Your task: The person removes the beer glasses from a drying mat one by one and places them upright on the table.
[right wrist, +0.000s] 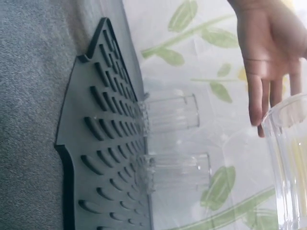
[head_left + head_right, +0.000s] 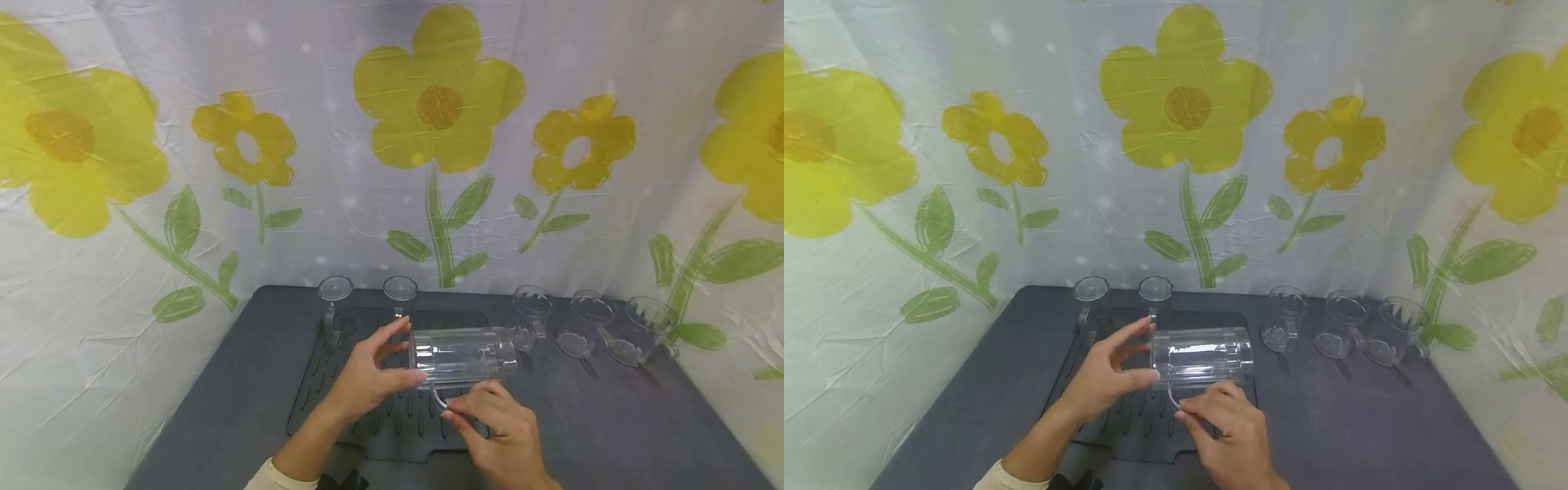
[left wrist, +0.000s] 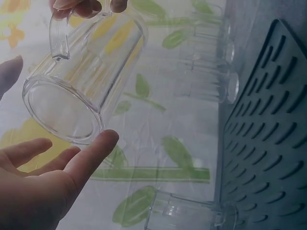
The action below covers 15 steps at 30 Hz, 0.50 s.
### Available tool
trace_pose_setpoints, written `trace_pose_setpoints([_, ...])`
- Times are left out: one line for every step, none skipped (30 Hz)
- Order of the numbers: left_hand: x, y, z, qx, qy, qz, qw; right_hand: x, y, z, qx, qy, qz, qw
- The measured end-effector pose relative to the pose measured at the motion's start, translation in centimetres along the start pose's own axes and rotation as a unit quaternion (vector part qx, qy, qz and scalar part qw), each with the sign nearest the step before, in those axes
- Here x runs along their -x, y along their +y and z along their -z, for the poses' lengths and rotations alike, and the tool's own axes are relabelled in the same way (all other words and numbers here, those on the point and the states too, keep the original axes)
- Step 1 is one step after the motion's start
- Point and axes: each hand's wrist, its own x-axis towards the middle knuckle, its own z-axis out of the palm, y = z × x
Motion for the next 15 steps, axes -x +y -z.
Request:
trace_pose_setpoints([0.0, 0.0, 0.0, -0.003, -0.002, 0.000, 1.0000, 0.0, -0.1, 0.0, 0.002, -0.002, -0.001, 1.0000])
trace_pose_setpoints([0.0, 0.0, -0.1, -0.005, -0.003, 0.000, 1.0000, 0.0, -0.1, 0.0, 0.005, -0.005, -0.003, 1.0000])
trace_pose_setpoints([-0.1, 0.0, -0.1, -0.008, -0.004, 0.001, 1.0000, 0.1, -0.1, -0.1, 0.003, -0.008, -0.005, 1.0000])
trace_pose_setpoints([-0.1, -0.1, -0.2, -0.011, -0.005, 0.002, 0.9999, 0.3, 0.0, -0.1, 0.003, -0.012, -0.008, 0.9999])
trace_pose_setpoints([-0.1, -0.1, -0.2, -0.017, -0.004, 0.004, 0.9998, 0.6, 0.2, 0.0, 0.002, -0.017, -0.012, 0.9998])
trace_pose_setpoints([-0.1, -0.2, -0.2, -0.027, -0.002, 0.006, 0.9996, 0.8, 0.4, 0.0, 0.000, -0.023, -0.016, 0.9996])
trace_pose_setpoints([-0.1, -0.2, -0.2, -0.037, 0.002, 0.010, 0.9993, 1.0, 0.6, 0.1, -0.004, -0.030, -0.019, 0.9994])
trace_pose_setpoints([-0.1, -0.2, -0.2, -0.046, 0.005, 0.014, 0.9988, 1.1, 0.8, 0.2, -0.009, -0.038, -0.023, 0.9990])
trace_pose_setpoints([-0.1, -0.2, -0.1, -0.058, 0.010, 0.018, 0.9981, 1.2, 0.9, 0.3, -0.013, -0.046, -0.026, 0.9985])
trace_pose_setpoints([-0.1, -0.2, -0.1, -0.069, 0.014, 0.021, 0.9973, 1.2, 1.0, 0.5, -0.014, -0.053, -0.027, 0.9981])
trace_pose_setpoints([-0.1, -0.2, 0.0, -0.080, 0.020, 0.024, 0.9963, 1.2, 1.1, 0.6, -0.018, -0.058, -0.028, 0.9977])
trace_pose_setpoints([-0.2, -0.2, 0.0, -0.087, 0.025, 0.027, 0.9955, 1.1, 1.1, 0.8, -0.020, -0.061, -0.028, 0.9976])
trace_pose_setpoints([-0.2, -0.1, 0.1, -0.093, 0.031, 0.029, 0.9948, 1.0, 1.0, 1.0, -0.022, -0.058, -0.027, 0.9977])
trace_pose_setpoints([-0.2, -0.1, 0.1, -0.099, 0.036, 0.028, 0.9941, 0.8, 1.0, 1.3, -0.022, -0.051, -0.025, 0.9981])
trace_pose_setpoints([-0.2, 0.0, 0.2, -0.100, 0.042, 0.029, 0.9937, 0.6, 1.0, 1.6, -0.023, -0.038, -0.024, 0.9987])
